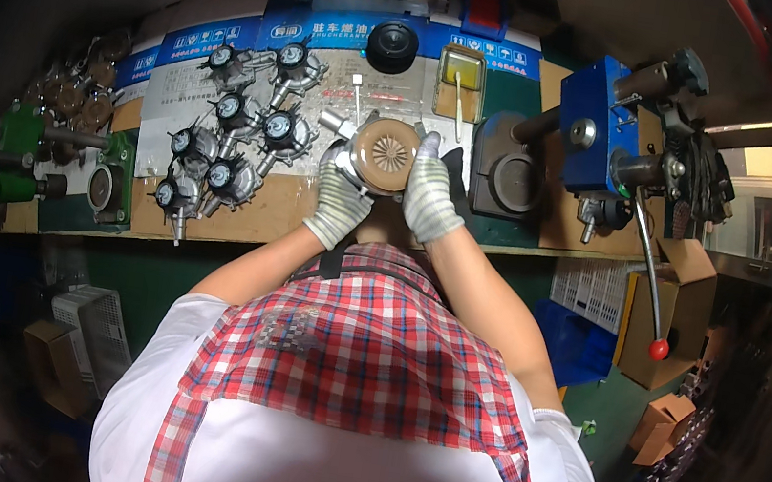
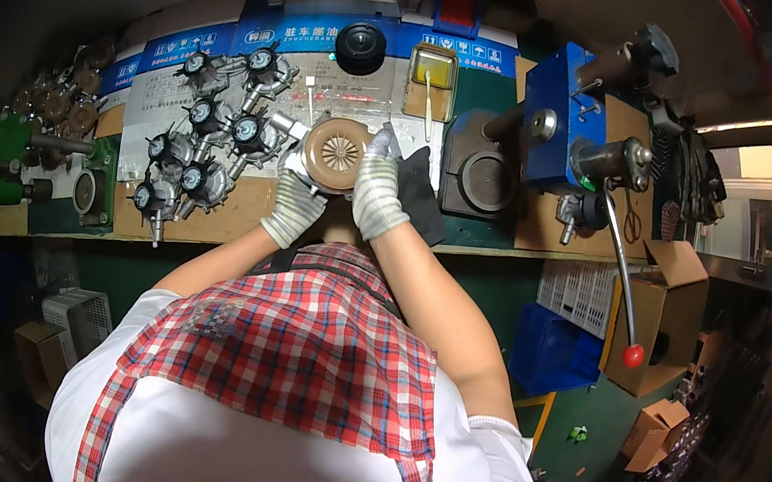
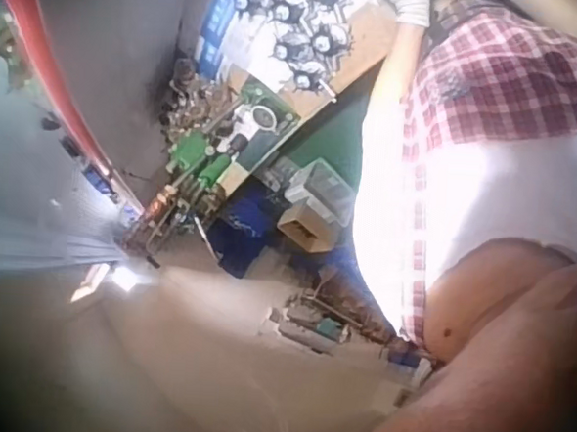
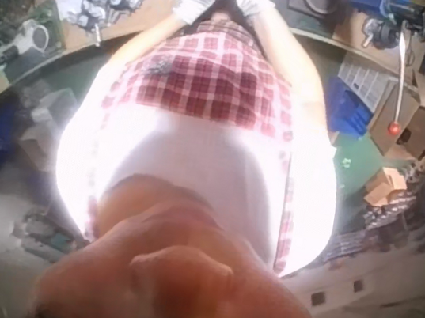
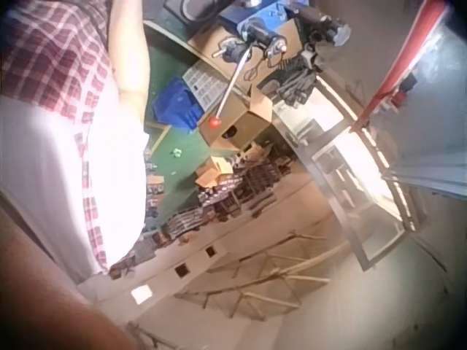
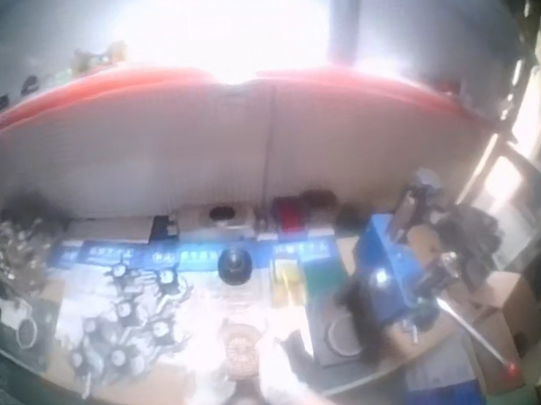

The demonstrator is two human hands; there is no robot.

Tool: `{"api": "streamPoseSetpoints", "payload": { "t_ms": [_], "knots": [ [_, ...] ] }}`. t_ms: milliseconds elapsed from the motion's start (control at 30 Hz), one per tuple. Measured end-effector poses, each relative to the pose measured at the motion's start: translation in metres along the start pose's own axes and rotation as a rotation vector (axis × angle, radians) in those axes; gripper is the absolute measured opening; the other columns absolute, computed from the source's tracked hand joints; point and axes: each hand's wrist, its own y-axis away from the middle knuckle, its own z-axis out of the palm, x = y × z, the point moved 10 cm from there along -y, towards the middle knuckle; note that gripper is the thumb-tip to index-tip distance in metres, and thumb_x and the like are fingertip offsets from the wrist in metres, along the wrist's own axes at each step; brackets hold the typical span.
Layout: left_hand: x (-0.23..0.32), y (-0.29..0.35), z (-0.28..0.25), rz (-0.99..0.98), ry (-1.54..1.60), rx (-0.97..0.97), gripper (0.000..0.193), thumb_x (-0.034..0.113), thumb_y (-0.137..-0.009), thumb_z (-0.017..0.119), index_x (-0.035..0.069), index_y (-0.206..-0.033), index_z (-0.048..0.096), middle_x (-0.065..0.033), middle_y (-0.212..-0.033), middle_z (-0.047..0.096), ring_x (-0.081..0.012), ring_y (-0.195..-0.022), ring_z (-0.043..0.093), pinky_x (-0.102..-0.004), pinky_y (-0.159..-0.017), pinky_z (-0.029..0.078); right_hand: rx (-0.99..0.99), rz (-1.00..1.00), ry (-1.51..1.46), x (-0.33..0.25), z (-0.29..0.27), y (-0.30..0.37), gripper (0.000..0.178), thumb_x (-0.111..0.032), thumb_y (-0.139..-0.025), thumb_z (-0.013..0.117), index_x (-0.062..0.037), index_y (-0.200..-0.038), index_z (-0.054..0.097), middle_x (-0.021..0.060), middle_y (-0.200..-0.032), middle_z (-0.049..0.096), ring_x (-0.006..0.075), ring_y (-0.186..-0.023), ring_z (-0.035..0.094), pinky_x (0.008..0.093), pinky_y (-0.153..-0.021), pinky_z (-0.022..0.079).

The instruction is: The person assembles mechanical parts at a workbench. They pick up cylindrical metal components, place them into a press machine, and operate the lever to secure a black circular cap onto each part. The person then wipes the finished parts with a cloth and places them into a cardboard box.

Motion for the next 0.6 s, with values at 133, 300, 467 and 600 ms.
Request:
{"api": "streamPoseSetpoints", "payload": {
  "t_ms": [133,300,467,600],
  "knots": [
    [0.052,0.026,-0.043,0.420,-0.792,-0.091,0.041,0.017,-0.070,0.069,0.003,-0.108,0.060,-0.0149,-0.106,0.061,-0.0324,-0.104,0.055,-0.0437,-0.092,0.044,0.085,-0.317,0.063,-0.005,0.010,-0.039,0.072,-0.056,-0.098,0.031,0.0093,-0.108,0.059,0.0279,-0.100,0.064,0.0363,-0.093,0.061,0.0372,-0.086,0.046],
    [-0.049,0.058,-0.083,0.344,-0.418,-0.204,0.043,-0.005,-0.081,0.053,0.010,-0.121,0.059,-0.0154,-0.112,0.064,-0.0360,-0.093,0.063,-0.0383,-0.082,0.052,-0.426,-0.433,0.924,0.010,0.094,-0.066,0.070,-0.055,-0.096,0.027,0.0017,-0.096,0.068,0.0303,-0.096,0.063,0.0447,-0.098,0.060,0.0464,-0.090,0.045],
    [-0.061,0.007,-0.099,-0.402,0.368,0.152,0.038,0.021,-0.094,0.049,-0.002,-0.123,0.052,-0.0148,-0.104,0.063,-0.0189,-0.095,0.060,-0.0341,-0.087,0.049,-0.619,-0.601,1.162,-0.001,0.129,-0.033,0.055,-0.047,-0.098,0.029,-0.0080,-0.114,0.064,0.0226,-0.109,0.064,0.0396,-0.102,0.059,0.0463,-0.094,0.044],
    [-0.074,-0.030,-0.029,-0.426,0.014,-0.191,0.073,0.059,-0.096,0.027,-0.003,-0.117,0.060,-0.0278,-0.112,0.062,-0.0415,-0.109,0.057,-0.0434,-0.096,0.043,-0.046,-0.675,0.901,-0.028,0.083,-0.034,0.053,-0.048,-0.099,0.031,-0.0083,-0.119,0.060,0.0214,-0.117,0.060,0.0372,-0.107,0.057,0.0448,-0.093,0.044]
  ]
}}
